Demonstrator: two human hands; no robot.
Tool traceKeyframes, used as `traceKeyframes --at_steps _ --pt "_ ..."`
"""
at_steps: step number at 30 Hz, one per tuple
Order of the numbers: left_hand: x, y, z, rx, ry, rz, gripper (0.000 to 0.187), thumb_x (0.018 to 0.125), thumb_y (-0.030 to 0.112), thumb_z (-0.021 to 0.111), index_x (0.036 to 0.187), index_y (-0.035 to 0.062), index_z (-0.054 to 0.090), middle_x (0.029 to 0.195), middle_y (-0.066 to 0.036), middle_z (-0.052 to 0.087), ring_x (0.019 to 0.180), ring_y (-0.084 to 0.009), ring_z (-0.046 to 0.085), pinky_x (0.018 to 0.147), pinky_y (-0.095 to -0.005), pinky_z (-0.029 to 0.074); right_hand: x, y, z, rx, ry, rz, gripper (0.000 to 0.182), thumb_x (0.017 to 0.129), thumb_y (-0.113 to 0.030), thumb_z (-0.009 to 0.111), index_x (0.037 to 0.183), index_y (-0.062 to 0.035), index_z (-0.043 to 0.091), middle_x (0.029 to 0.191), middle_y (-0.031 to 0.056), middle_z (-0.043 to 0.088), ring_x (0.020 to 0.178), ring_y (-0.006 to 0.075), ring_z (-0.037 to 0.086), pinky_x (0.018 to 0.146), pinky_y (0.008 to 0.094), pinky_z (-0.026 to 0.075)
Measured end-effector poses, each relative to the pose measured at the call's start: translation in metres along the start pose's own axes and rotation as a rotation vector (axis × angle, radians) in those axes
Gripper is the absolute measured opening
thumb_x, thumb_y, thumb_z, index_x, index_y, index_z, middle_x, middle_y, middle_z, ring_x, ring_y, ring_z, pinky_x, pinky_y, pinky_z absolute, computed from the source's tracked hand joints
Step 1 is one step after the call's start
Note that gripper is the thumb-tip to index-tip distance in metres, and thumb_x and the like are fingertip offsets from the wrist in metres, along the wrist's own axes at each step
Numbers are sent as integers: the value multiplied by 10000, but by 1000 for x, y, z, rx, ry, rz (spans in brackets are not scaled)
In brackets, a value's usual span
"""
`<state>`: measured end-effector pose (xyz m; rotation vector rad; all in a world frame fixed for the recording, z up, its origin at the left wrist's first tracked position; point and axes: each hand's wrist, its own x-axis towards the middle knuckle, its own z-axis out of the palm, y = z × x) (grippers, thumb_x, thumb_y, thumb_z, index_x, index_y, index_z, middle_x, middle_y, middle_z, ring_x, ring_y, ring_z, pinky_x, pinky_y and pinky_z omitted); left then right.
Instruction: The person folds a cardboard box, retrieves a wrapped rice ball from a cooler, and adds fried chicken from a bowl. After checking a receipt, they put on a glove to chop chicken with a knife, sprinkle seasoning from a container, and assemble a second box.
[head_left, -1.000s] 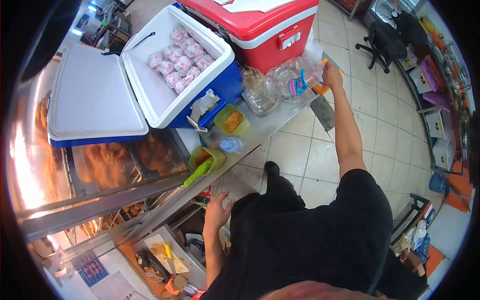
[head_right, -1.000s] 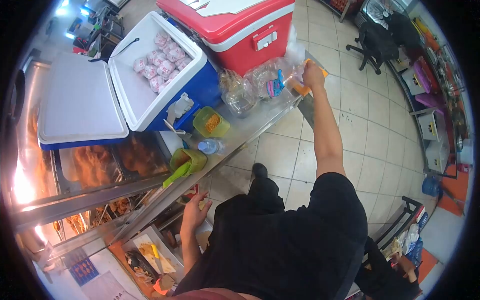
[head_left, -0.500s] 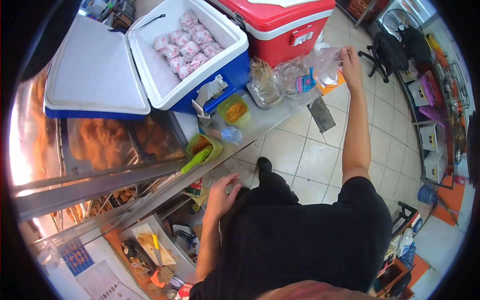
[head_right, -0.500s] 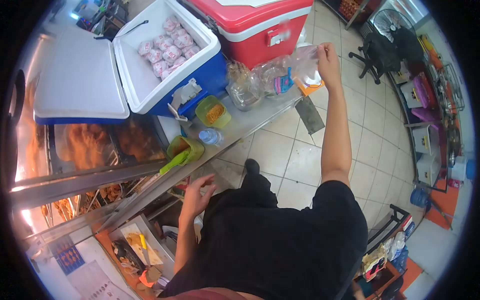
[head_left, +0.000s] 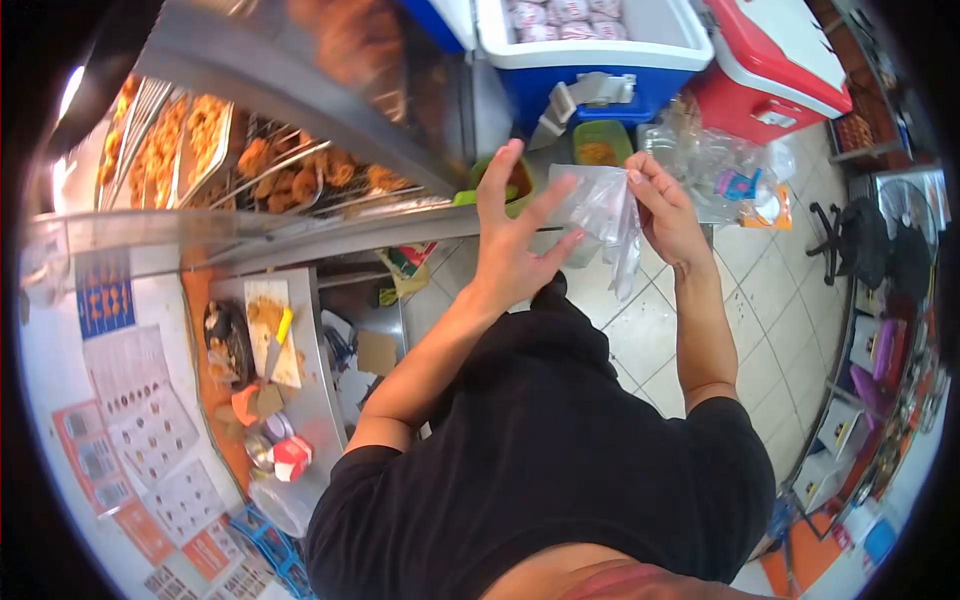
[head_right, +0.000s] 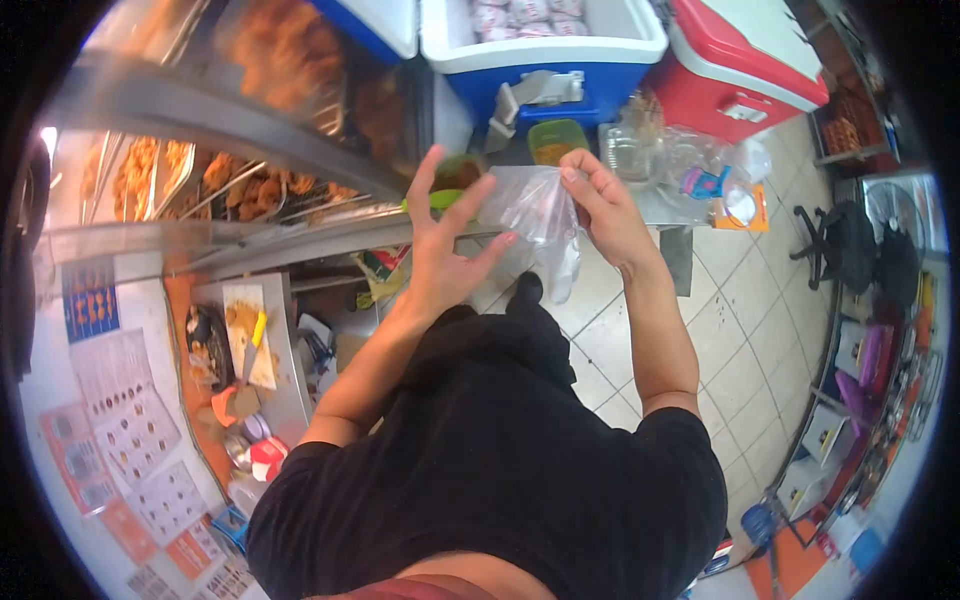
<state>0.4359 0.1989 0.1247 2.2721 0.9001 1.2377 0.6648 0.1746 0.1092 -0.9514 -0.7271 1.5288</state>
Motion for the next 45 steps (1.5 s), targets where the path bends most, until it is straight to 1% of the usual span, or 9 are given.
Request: traceKeyframes --at_steps 3,7,11,25,29,33,36,40,45 --pt "-13 -12 -31 54 -36 33 155 791 73 833 937 60 783 1244 -105 699 1202 -315 636 1030 -426 477 16 23 14 -158 -232 124 87 1081 -208 565 1041 -131 560 823 -108 559 710 -38 485 579 187 344" --pt "-46 -29 -70 -318 -32 -472 36 895 41 746 930 31 746 830 -60 747 786 -133 713 732 -269 559 35 30 52 -615 -395 217 157 1026 -221 655 1072 -75 618 875 -58 626 724 -1 539 615 196 408" --pt "-74 -46 -126 -561 81 -794 140 960 148 740 989 16 702 815 9 710 676 -22 606 584 -210 489 35 58 133 -727 -343 -475 371 974 -202 720 1294 -45 618 1014 17 707 847 59 626 752 226 490" --pt "-213 -110 -317 -1183 93 -1054 271 949 78 741 1191 -25 672 1046 -104 738 993 -188 722 857 -313 586 50 163 327 -731 -392 -82 202 957 -231 755 980 -33 719 740 -13 630 671 84 591 598 255 455" --pt "-242 -125 -332 -1108 200 -1081 203 939 67 751 1110 -23 692 1011 -79 723 911 -158 691 829 -305 564 35 182 399 -1093 92 -1143 221 823 -188 828 917 -41 692 825 113 617 855 356 616 740 412 504" --pt "-266 -147 -329 -1246 306 -1084 161 967 91 721 1095 2 682 1000 -69 720 908 -146 676 833 -296 543 -16 217 419 -1066 -261 -718 273 818 -168 845 765 -34 613 723 86 592 665 275 610 594 367 485" --pt "-262 -147 -329 -1274 323 -1017 105 1002 87 660 1099 58 634 1038 -74 715 882 -158 683 768 -308 564 -8 249 412 -1035 -92 -754 271 845 -145 835 767 -13 612 681 76 572 592 179 556 542 307 444" --pt "-255 -151 -346 -1173 168 -984 103 1007 74 646 1095 57 594 1012 -77 718 892 -172 710 824 -315 589 33 225 371 -609 -328 93 186 884 -111 816 803 -36 665 804 11 711 703 82 628 612 261 480" --pt "-250 -163 -368 -1346 -133 -981 247 944 61 728 1170 30 634 989 -63 715 879 -155 706 807 -292 578 81 204 319 -511 -743 349 92 902 -86 789 905 -30 716 886 4 742 770 70 650 707 263 524"
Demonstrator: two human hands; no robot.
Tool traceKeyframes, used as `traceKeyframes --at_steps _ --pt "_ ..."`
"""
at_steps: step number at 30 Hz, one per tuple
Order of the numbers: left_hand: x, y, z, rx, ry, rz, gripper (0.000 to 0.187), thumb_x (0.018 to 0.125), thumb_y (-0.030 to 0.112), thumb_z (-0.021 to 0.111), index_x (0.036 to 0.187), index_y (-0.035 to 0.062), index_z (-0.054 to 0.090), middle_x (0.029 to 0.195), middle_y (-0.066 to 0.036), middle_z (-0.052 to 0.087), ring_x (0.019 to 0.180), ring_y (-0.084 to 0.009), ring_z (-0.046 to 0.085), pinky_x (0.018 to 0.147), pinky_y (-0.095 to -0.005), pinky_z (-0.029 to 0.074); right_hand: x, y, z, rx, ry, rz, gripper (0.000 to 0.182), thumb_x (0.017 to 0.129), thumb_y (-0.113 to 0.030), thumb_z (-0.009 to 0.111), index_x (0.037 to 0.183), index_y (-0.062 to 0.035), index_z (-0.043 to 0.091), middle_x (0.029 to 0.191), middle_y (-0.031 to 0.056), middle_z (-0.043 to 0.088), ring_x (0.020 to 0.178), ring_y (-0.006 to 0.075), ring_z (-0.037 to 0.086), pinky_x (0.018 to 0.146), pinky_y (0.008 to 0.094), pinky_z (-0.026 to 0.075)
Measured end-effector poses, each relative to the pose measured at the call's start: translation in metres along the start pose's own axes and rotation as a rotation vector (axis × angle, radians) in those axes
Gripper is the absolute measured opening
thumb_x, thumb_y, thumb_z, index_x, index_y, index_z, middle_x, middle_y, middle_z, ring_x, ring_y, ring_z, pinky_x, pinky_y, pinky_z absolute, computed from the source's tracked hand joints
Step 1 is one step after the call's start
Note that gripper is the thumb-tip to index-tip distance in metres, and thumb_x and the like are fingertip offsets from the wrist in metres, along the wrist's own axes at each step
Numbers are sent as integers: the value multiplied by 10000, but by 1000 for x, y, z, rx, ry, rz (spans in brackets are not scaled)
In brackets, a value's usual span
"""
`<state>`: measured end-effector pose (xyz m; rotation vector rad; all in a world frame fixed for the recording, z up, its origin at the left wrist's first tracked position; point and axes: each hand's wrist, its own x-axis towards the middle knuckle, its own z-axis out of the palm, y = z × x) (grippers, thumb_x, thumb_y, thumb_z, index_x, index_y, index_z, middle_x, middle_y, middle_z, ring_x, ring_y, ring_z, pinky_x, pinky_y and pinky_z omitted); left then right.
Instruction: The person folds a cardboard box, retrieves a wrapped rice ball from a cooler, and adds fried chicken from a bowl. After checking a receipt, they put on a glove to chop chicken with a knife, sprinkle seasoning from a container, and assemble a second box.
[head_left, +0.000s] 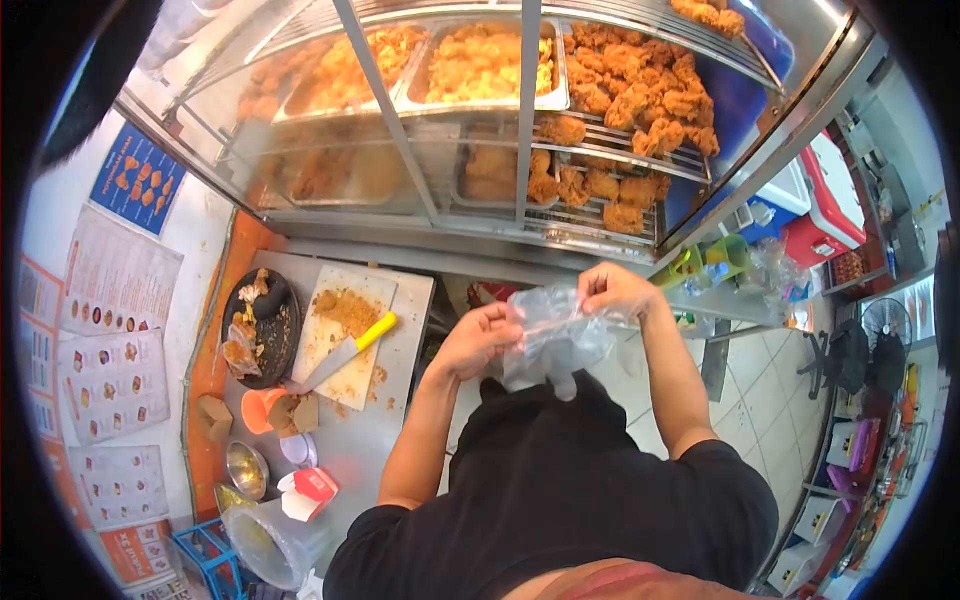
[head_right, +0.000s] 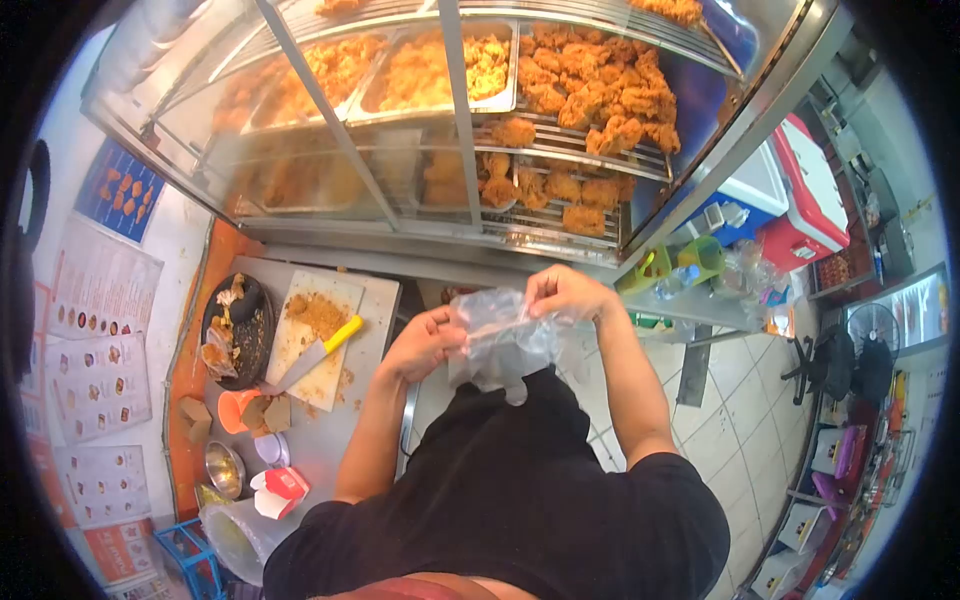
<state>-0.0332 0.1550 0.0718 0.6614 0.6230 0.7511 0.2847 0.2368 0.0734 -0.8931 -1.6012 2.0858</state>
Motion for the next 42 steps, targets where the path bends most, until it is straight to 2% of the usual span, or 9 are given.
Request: traceKeyframes --at_steps 2,5,6,8,12,21,29,34,42 --pt "4 -4 -3 -9 -23 -81 217 940 73 739 1134 27 653 971 -53 709 877 -147 701 804 -287 572 8 -1 -8 -167 -55 -34 83 907 -71 771 966 -27 732 887 32 749 775 90 657 731 293 539" --pt "18 -19 -15 9 66 -136 178 940 87 747 1090 21 678 966 -45 709 870 -139 694 825 -288 569 19 -5 11 -624 595 -250 105 901 -88 782 946 -10 728 838 33 722 726 92 621 692 281 513" --pt "22 -22 -19 19 118 -143 166 941 91 748 1077 18 686 969 -44 710 867 -138 692 837 -290 570 25 -13 28 -788 925 -531 124 885 -104 792 936 -29 708 801 65 718 701 115 628 683 296 528" --pt "32 -29 -12 -31 189 5 186 940 100 752 1083 1 686 990 -43 712 893 -118 688 856 -279 562 22 -13 49 -575 993 -469 191 875 -150 816 868 -20 676 745 56 700 638 146 626 620 298 519" --pt "47 -42 11 -76 287 126 207 937 98 754 1096 -6 673 1015 -68 732 869 -114 698 825 -266 568 16 -3 81 -648 498 -338 305 846 -242 862 808 -15 662 714 85 703 635 164 671 613 308 527" --pt "74 -70 9 -182 422 153 234 897 91 803 1068 13 662 975 -64 728 842 -131 689 754 -260 568 13 7 54 -340 263 -53 182 950 -172 764 955 -3 698 787 53 729 722 103 687 670 271 545" --pt "71 -63 0 -95 429 241 287 912 62 776 1168 2 660 1069 -98 727 960 -181 717 872 -308 589 19 -6 65 -546 703 -274 203 899 -175 801 904 -5 690 737 55 709 639 107 637 596 276 504" --pt "76 -75 -9 -98 413 208 284 933 81 758 1185 7 649 1069 -94 725 962 -176 715 841 -306 588 28 0 70 -447 336 -128 240 930 -226 789 892 -9 693 738 48 720 690 89 670 630 256 523" --pt "55 -52 -2 -227 409 271 325 919 66 768 1209 0 636 1062 -99 743 980 -180 722 844 -309 594 34 -3 68 -507 370 -116 224 946 -201 767 928 2 675 767 49 729 687 100 682 633 275 536"
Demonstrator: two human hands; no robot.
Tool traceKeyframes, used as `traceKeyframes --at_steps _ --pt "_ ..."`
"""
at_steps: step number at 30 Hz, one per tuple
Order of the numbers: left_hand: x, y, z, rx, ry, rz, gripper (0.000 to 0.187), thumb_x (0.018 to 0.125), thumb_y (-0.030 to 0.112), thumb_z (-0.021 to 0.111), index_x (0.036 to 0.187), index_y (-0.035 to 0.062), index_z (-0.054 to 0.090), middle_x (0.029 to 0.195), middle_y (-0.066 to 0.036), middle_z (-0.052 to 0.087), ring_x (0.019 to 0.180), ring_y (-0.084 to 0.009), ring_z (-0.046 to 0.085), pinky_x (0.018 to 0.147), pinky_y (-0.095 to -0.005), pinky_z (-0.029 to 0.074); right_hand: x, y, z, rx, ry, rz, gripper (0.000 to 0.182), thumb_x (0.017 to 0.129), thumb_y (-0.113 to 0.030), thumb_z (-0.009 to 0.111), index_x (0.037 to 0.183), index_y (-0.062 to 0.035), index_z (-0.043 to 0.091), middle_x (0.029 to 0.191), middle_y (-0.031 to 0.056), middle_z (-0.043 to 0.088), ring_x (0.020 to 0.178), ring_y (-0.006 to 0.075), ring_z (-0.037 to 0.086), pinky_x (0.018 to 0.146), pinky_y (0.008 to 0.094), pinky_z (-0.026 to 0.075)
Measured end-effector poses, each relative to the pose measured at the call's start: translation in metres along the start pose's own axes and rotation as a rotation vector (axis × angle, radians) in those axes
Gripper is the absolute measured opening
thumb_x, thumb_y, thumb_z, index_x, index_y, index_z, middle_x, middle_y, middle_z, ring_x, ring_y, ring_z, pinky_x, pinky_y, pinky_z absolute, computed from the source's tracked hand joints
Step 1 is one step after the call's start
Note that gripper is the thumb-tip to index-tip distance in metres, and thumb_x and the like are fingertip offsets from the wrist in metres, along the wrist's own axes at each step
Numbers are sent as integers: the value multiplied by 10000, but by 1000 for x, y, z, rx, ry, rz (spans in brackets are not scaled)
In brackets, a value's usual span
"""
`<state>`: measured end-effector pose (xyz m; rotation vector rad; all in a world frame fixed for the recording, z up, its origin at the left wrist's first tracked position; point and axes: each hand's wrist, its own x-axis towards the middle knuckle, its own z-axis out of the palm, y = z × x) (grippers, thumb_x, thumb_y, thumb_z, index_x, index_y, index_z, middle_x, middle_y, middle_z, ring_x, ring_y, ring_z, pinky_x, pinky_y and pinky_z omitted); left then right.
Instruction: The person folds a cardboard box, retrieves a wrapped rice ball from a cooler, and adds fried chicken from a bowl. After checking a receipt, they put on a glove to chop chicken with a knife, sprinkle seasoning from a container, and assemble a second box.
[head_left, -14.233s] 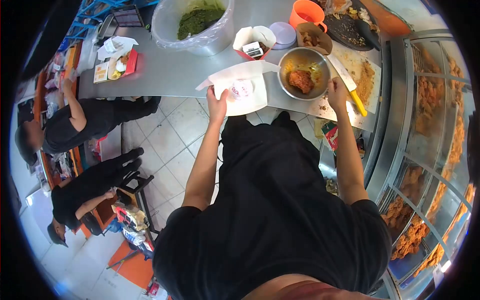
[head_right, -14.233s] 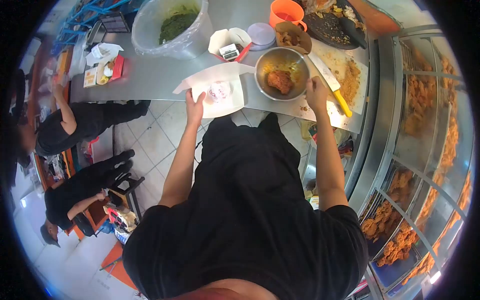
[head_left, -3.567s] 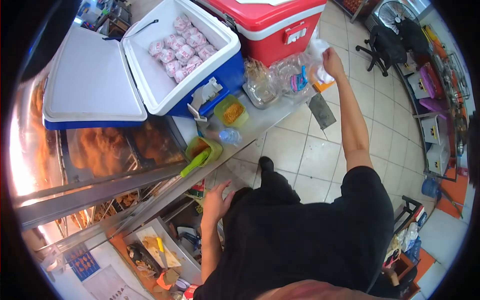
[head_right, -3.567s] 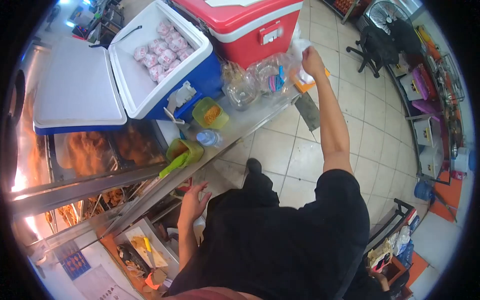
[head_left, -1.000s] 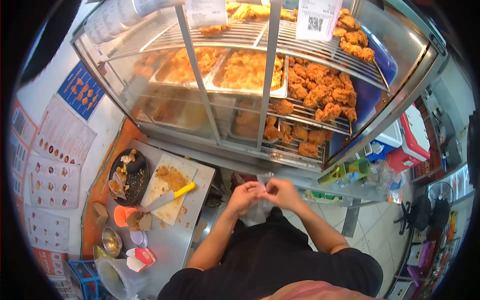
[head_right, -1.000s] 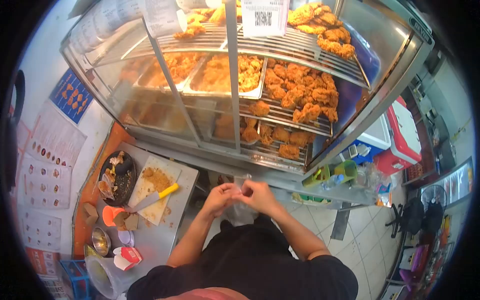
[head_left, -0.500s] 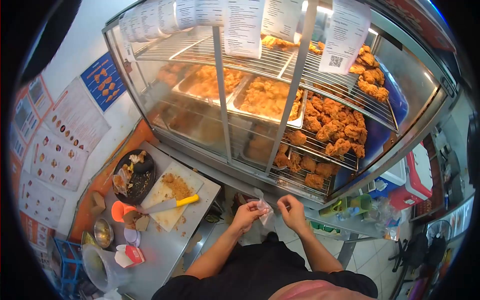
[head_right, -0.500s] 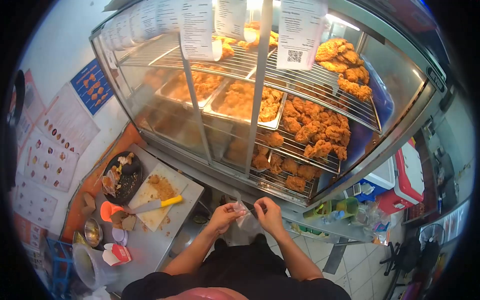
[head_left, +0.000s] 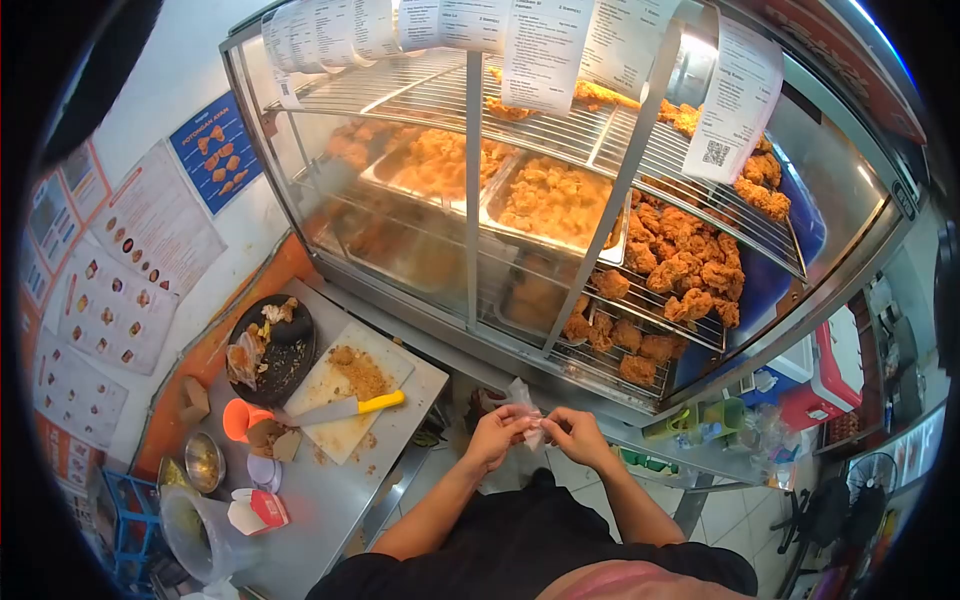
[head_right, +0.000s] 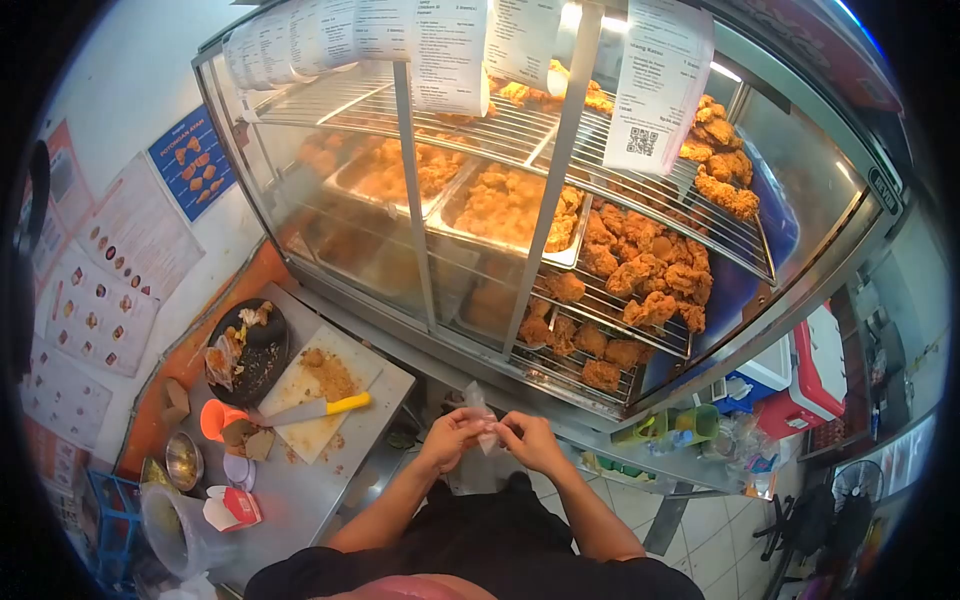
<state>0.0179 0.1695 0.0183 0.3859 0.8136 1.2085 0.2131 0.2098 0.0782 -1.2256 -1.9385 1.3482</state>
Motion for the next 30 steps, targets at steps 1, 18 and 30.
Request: traceKeyframes --at_steps 1,18,30 --pt "-1 3 1 20 -31 25 332 913 62 772 1210 -2 636 1066 -100 746 986 -182 723 849 -312 596 1 -3 0 -52 30 -14 226 942 -200 774 923 1 671 769 49 729 683 100 680 631 276 536" --pt "6 2 -14 77 -114 -123 177 917 110 787 1018 54 653 989 -68 730 892 -139 711 772 -256 564 4 -3 2 338 -215 26 147 979 -157 721 972 -13 692 836 37 709 736 99 675 651 268 558" --pt "-2 13 -22 337 -16 255 351 827 -44 747 1156 35 652 868 20 630 778 -60 599 723 -228 514 17 2 31 168 298 -203 124 913 -64 722 917 -16 607 770 53 664 675 124 659 613 275 536"
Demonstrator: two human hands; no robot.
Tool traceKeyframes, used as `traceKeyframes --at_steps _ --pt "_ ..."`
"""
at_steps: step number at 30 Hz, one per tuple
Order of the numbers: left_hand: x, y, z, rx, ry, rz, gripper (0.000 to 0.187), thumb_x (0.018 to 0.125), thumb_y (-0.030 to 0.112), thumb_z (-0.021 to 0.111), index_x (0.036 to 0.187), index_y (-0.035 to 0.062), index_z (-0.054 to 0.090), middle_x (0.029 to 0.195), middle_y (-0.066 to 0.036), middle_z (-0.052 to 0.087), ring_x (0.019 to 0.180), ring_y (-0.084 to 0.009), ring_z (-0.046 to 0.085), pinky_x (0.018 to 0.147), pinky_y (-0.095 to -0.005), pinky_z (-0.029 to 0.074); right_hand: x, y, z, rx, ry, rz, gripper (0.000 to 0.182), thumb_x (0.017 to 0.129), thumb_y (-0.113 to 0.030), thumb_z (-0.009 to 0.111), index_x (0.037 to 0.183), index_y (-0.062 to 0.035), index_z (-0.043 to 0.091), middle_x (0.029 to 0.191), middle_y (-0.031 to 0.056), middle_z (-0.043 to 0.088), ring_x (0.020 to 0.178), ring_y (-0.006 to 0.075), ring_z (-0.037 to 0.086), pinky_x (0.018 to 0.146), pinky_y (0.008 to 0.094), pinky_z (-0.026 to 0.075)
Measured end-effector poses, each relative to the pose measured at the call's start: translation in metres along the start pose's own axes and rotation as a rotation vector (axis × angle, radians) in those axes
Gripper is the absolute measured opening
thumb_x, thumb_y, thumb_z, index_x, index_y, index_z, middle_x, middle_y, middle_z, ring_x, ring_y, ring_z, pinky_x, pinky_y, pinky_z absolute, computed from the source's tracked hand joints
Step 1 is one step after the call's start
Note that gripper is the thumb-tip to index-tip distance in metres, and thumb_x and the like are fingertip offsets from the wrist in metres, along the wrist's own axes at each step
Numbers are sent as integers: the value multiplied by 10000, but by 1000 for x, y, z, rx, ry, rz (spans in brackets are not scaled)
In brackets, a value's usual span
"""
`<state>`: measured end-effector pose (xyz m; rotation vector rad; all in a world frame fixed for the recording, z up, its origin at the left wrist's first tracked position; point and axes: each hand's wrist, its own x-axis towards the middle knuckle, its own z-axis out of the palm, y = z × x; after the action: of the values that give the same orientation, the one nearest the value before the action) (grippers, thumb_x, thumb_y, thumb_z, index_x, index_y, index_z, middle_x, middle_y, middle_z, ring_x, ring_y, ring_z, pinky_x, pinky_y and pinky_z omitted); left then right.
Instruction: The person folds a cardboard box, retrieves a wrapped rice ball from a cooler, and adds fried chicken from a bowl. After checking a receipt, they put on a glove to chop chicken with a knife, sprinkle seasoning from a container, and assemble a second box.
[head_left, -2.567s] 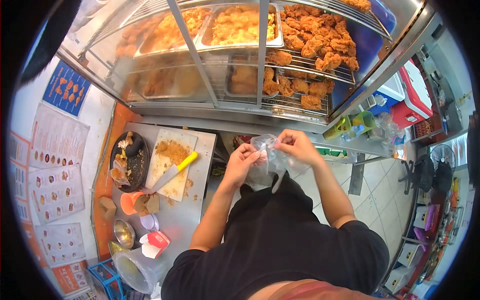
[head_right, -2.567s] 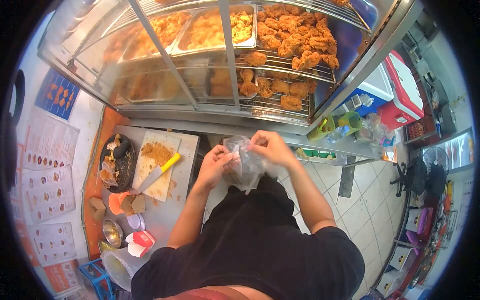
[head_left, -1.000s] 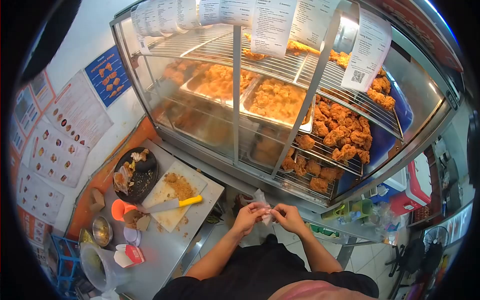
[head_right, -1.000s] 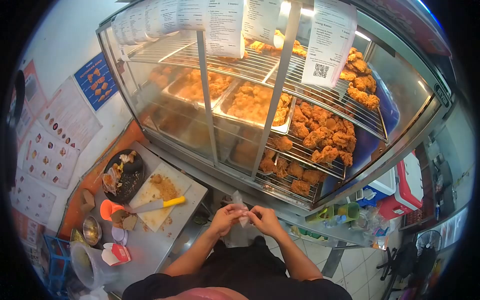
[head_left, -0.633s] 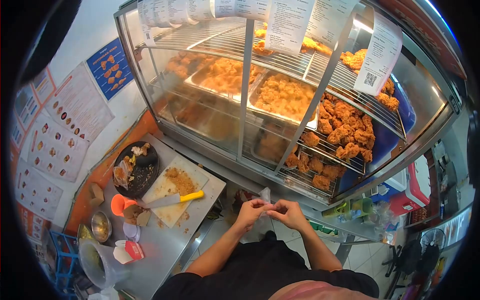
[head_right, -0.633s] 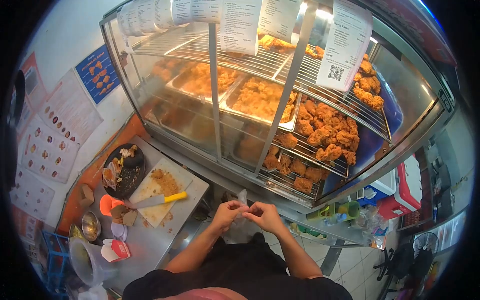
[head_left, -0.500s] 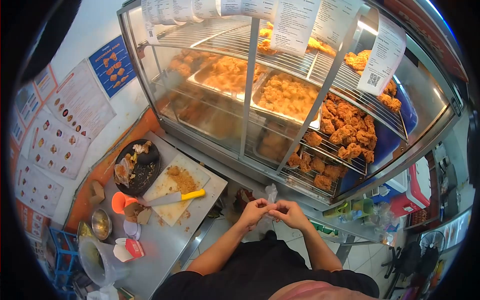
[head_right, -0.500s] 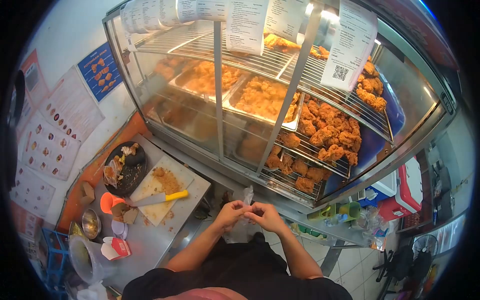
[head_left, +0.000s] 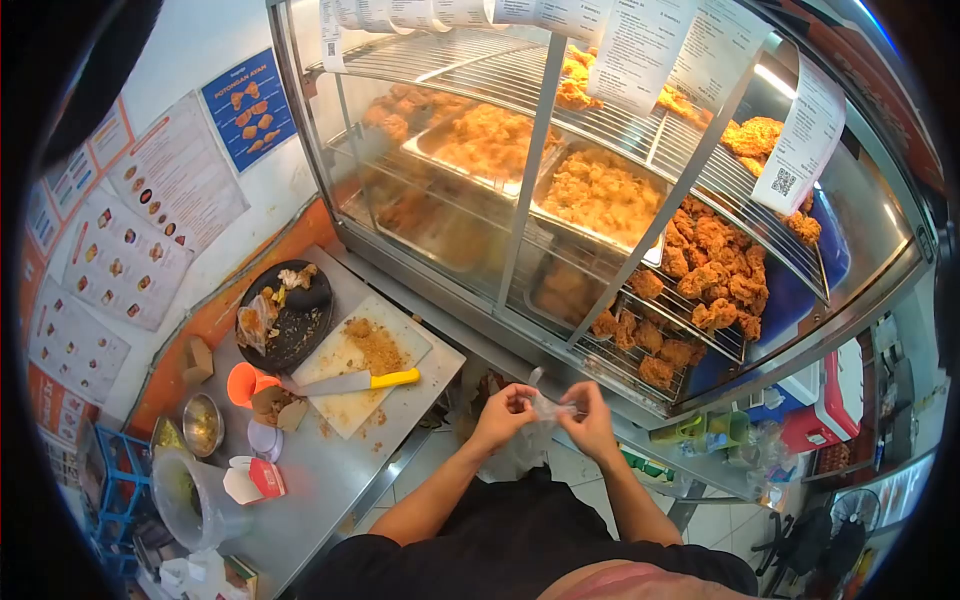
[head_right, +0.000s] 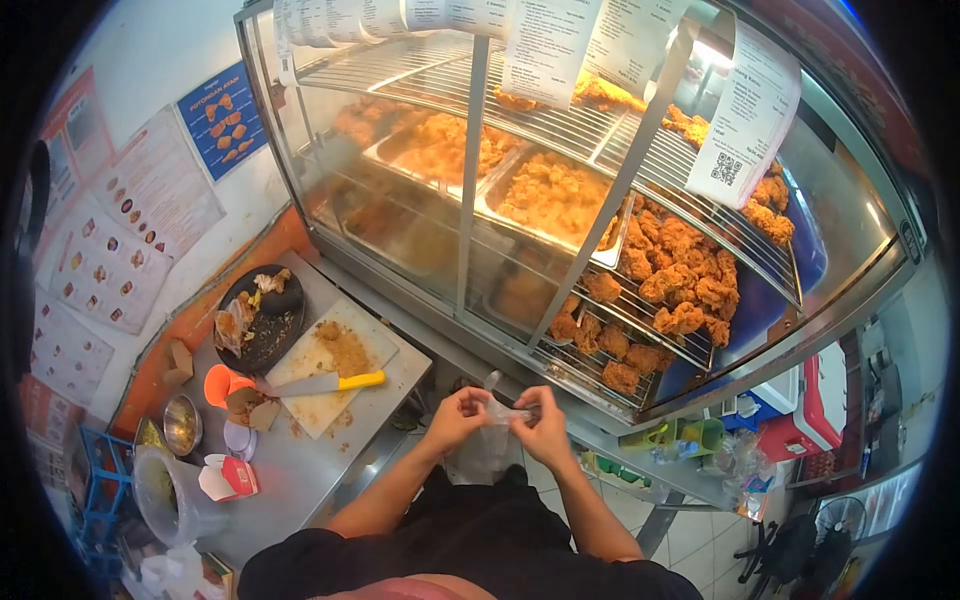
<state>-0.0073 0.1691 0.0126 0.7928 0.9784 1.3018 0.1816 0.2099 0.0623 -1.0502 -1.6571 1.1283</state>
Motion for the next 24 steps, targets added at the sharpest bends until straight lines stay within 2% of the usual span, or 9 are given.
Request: traceKeyframes --at_steps 2,5,6,8,11,14,17,21,24 --pt "-5 7 10 153 38 79 361 812 -46 720 1155 37 644 831 23 606 743 -56 573 694 -230 500 3 0 0 -147 -118 7 172 850 -45 743 921 -27 587 722 40 625 635 114 613 598 272 501" --pt "-7 18 13 498 215 223 367 793 -38 686 1146 37 618 808 -16 601 721 -91 586 674 -253 504 13 17 -6 -154 117 179 166 818 3 710 928 -38 592 701 14 599 683 93 615 646 275 507" --pt "-5 20 10 534 264 271 370 787 -35 679 1143 38 608 801 -30 597 718 -104 592 673 -263 508 16 18 -10 -329 103 204 208 786 19 710 963 -34 614 739 60 620 741 146 669 683 295 526" --pt "-5 21 9 529 269 312 370 777 -39 660 1131 39 587 797 -65 585 713 -157 606 684 -300 524 17 -15 8 -590 160 -249 225 785 6 725 983 -35 627 775 95 628 730 199 673 657 312 524" --pt "-9 23 10 590 92 348 359 766 -48 667 1104 36 576 814 -91 602 733 -228 644 691 -349 540 12 -18 21 -575 76 -446 201 794 12 733 968 -30 644 819 130 611 693 286 640 632 362 522" --pt "-6 18 -3 984 224 600 303 775 -58 662 1044 32 553 847 -136 619 770 -345 662 703 -423 542 14 13 13 -405 60 -104 135 791 39 724 871 -17 630 800 114 600 696 296 640 660 351 537" --pt "-4 16 -15 1003 185 301 249 786 -54 645 994 35 542 875 -154 617 848 -406 641 749 -469 530 11 3 18 -490 -77 -187 167 776 35 738 904 -30 655 795 124 599 703 312 644 651 364 536" --pt "-4 21 -5 848 59 444 194 778 -17 655 955 39 598 834 -151 611 813 -359 657 741 -460 527 15 -25 26 -625 -166 -510 201 768 -50 774 949 -75 693 837 131 622 762 355 662 701 458 549" --pt "-3 18 -9 1024 36 673 137 821 18 649 950 47 611 792 -138 598 742 -363 633 697 -470 521 17 25 24 -583 -257 -217 118 779 -72 788 869 -63 712 820 115 654 838 345 676 718 402 541"
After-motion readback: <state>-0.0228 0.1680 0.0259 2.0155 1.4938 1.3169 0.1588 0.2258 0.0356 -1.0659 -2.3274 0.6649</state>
